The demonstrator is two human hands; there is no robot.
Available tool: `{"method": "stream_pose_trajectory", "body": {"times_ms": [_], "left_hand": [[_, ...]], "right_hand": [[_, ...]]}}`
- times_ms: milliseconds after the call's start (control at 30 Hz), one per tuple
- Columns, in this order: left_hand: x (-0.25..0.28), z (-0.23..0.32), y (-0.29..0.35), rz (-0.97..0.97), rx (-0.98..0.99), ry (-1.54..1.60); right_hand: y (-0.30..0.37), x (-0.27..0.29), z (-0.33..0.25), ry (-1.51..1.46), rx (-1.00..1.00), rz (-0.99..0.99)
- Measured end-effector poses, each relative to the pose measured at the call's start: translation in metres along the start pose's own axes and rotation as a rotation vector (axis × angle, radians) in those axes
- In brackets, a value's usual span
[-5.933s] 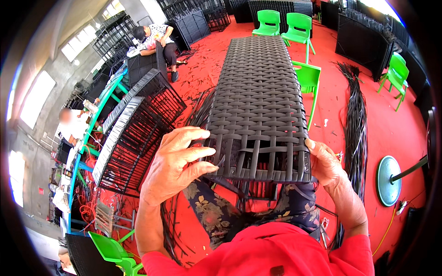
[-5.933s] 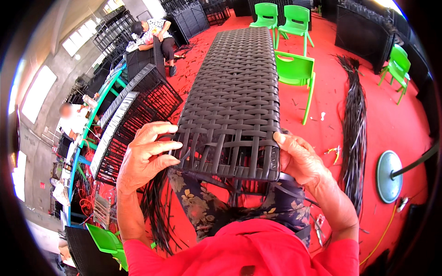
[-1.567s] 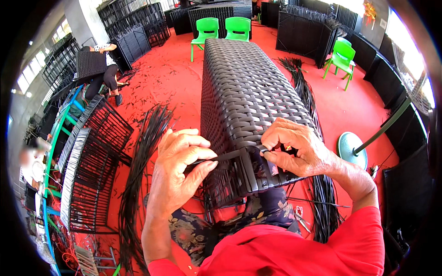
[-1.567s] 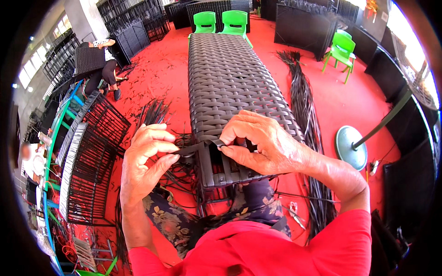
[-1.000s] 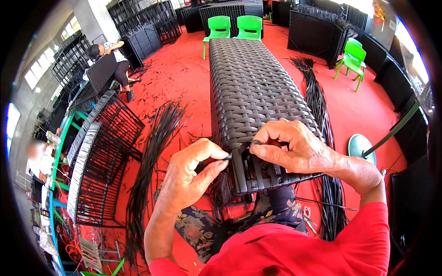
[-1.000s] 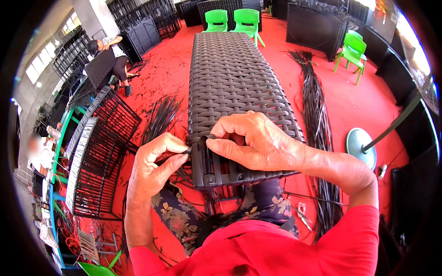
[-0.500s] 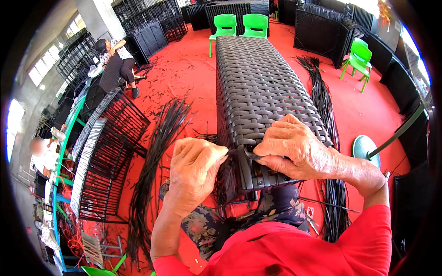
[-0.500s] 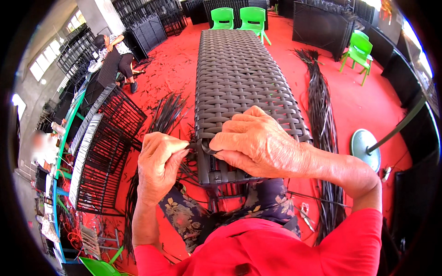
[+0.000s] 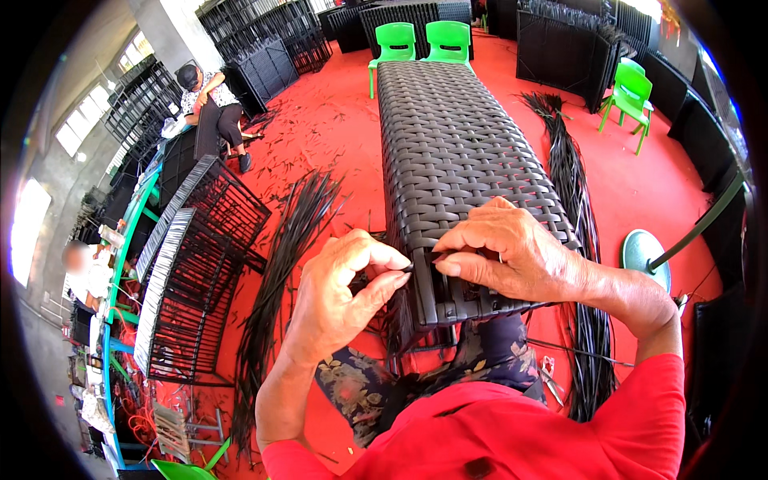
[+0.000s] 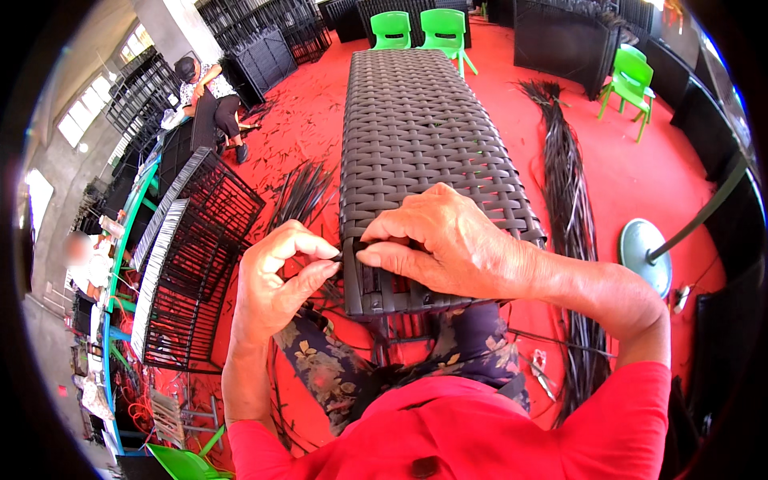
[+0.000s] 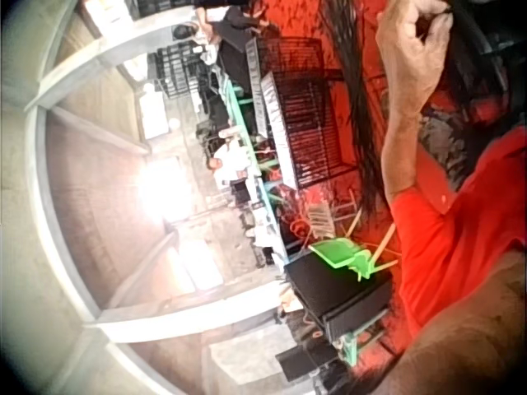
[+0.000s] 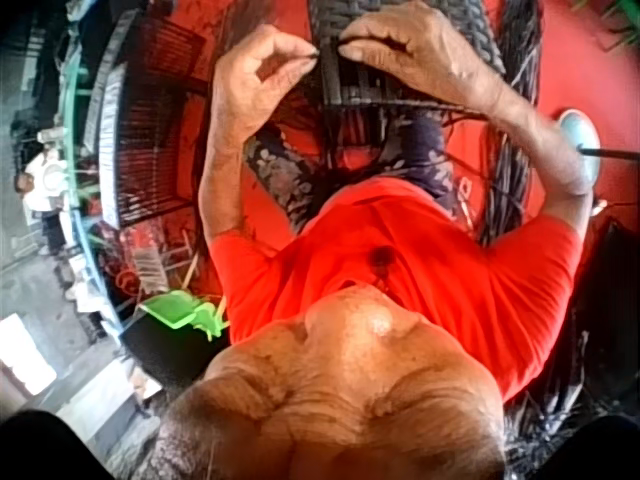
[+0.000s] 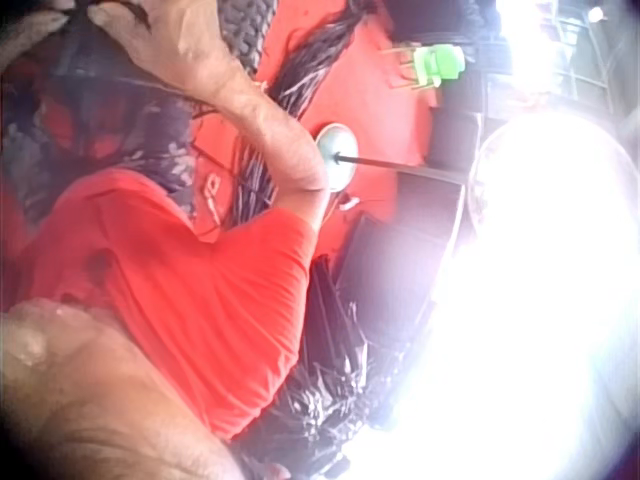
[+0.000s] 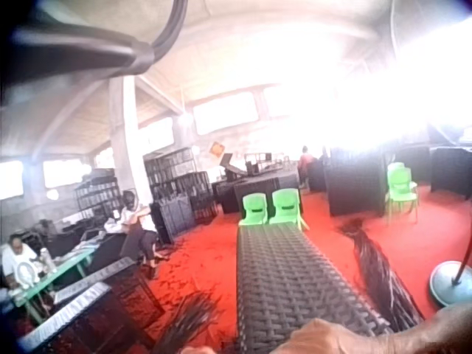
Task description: The person weaves black plastic strips through a metal furniture frame by hand.
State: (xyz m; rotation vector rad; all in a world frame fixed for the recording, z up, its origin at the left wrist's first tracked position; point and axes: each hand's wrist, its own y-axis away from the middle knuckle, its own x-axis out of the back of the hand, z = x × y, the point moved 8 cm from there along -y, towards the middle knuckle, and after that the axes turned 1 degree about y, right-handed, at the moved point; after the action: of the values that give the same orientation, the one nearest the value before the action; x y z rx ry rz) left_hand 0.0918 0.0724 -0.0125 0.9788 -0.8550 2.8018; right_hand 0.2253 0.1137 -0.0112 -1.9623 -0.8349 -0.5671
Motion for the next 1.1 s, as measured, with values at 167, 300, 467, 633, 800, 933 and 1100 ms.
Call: {"method": "stream_pose_trajectory", "body": {"times_ms": [167, 300, 467, 633, 800, 933, 1100], "left_hand": [[-0.002, 0.028, 0.009, 0.154, -0.384, -0.507], [-0.010, 0.027, 0.021, 0.346, -0.640, -0.801], [-0.011, 0.021, 0.030, 0.541, -0.777, -0.985], [-0.009, 0.012, 0.042, 0.534, -0.663, -0.978], [0.015, 0.010, 0.023, 0.291, -0.242, -0.494], [0.023, 0.012, 0.016, 0.076, -0.102, -0.440], [0.029, 0.015, 0.006, -0.053, -0.161, -0.508]], "right_hand": [[0.001, -0.006, 0.009, -0.169, -0.136, -0.079], [-0.002, -0.008, 0.001, -0.051, -0.049, -0.021], [-0.006, -0.016, 0.005, -0.079, -0.111, -0.058], [-0.009, -0.018, -0.002, 0.034, -0.076, -0.013], [-0.007, -0.019, -0.019, 0.387, 0.096, 0.123], [-0.010, -0.023, -0.034, 0.516, 0.211, 0.123], [-0.017, -0.026, -0.034, 0.409, 0.217, 0.122]]}}
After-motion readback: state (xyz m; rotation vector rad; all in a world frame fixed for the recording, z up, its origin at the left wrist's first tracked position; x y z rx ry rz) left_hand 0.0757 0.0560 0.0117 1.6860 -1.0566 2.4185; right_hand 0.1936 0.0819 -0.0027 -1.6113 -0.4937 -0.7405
